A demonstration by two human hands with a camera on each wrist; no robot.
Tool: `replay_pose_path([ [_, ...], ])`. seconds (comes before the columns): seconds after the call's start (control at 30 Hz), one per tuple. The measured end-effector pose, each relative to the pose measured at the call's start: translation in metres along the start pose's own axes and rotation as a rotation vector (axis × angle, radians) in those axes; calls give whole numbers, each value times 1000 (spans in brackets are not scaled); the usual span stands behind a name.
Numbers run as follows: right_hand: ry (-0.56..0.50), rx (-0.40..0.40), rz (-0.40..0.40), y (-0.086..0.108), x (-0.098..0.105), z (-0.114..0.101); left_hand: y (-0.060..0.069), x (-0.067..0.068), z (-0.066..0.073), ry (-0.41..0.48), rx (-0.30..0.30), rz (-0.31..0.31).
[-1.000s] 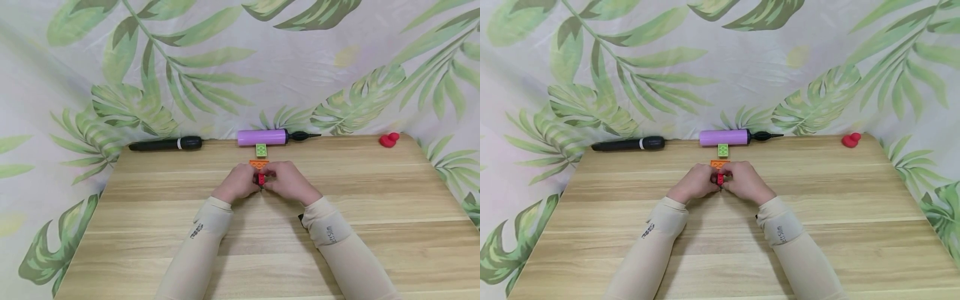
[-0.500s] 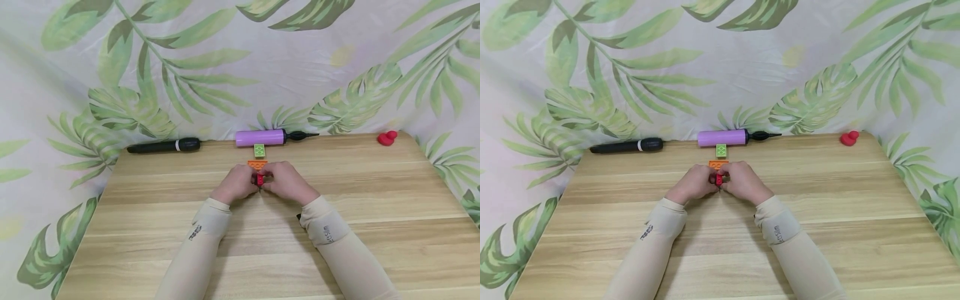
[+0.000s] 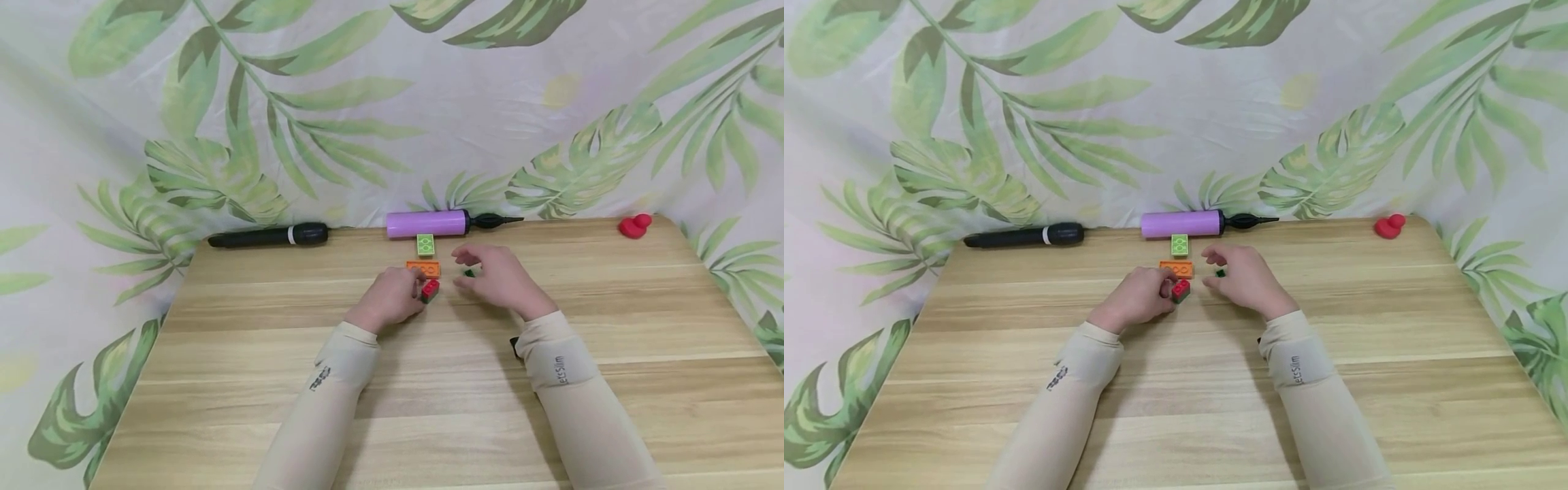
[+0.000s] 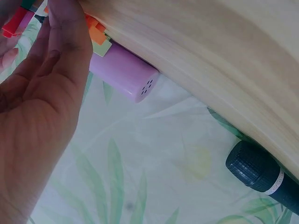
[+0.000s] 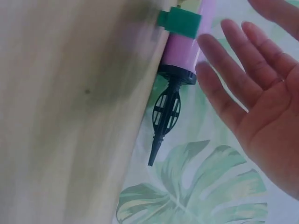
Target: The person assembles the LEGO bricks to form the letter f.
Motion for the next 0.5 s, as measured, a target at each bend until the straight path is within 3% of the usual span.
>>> replay_pose_path([
  [0.23, 27, -5, 33, -8, 5, 2, -2, -1, 9, -5, -119, -47],
  [0.5, 15, 96, -28, -26, -6, -18, 0, -4, 4, 22, -93, -49],
])
Point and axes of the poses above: each hand's wrist, its own y-axis away from the middle knuckle, its own x-axis out of the back of the hand, z = x × y, the point moved 9 cm from there along -y, towards the middle knuckle, and after that the axes turned 10 degrees about y, right-handed, at the moved point
